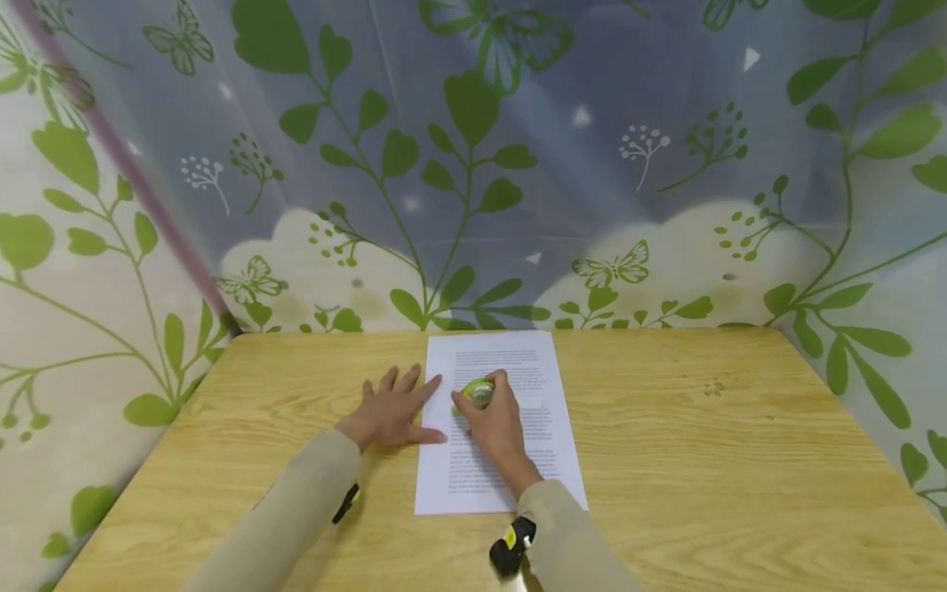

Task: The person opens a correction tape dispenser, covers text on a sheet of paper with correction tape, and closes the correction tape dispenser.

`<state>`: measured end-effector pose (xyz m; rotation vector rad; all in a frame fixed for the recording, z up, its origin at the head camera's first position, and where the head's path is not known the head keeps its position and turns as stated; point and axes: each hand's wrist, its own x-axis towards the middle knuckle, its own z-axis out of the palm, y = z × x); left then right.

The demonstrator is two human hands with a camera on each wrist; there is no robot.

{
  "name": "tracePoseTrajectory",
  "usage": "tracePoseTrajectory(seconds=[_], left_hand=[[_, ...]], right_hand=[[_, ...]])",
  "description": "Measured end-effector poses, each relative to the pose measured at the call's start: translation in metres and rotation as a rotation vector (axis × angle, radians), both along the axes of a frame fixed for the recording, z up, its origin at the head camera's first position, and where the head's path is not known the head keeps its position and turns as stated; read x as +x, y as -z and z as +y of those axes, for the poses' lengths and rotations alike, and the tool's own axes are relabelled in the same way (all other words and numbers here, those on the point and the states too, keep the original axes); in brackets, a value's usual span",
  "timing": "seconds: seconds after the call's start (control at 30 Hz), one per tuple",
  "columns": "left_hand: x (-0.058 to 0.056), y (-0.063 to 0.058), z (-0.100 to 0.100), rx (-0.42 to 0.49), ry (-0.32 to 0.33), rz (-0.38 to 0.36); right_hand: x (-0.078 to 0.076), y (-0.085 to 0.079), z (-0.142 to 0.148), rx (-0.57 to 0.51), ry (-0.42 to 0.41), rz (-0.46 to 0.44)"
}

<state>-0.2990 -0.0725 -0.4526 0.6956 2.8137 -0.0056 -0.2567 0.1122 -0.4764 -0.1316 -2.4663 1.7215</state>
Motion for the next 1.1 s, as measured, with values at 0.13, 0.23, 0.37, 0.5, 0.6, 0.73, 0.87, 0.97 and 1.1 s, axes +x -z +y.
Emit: tracePoseTrajectory(seconds=[0.13, 0.23, 0.37, 0.5, 0.6, 0.73, 0.87, 0.97, 1.1], left_hand=[[0.001, 0.0, -0.001, 0.004, 0.005, 0.006], [0.0, 0.0, 0.0, -0.002, 0.008, 0.006], [-0.001, 0.001, 0.0, -0.009, 0.001, 0.005], [-0.002, 0.002, 0.0, -0.007, -0.007, -0.004], [-0.002, 0.002, 0.0, -0.009, -0.011, -0.012], [-0.001, 0.002, 0.0, -0.009, -0.011, -0.01], [0.0, 0.0, 0.0, -0.012, -0.01, -0.009], [0.0, -0.001, 0.0, -0.012, -0.011, -0.009], [0.001, -0.002, 0.0, -0.003, -0.012, -0.011]], right_hand=[[-0.002, -0.004, 0.0, 0.105, -0.009, 0.014], [-0.003, -0.007, 0.002, 0.183, 0.0, 0.02], [-0.003, -0.007, 0.002, 0.214, -0.007, 0.041], [-0.004, -0.007, 0.002, 0.179, -0.019, 0.034], [-0.004, -0.005, 0.002, 0.145, -0.02, 0.017], [-0.004, -0.003, 0.004, 0.16, -0.015, 0.03], [-0.004, -0.002, 0.007, 0.205, -0.005, 0.049], [-0.003, -0.002, 0.01, 0.212, 0.002, 0.049], [-0.003, -0.003, 0.012, 0.207, 0.005, 0.05]])
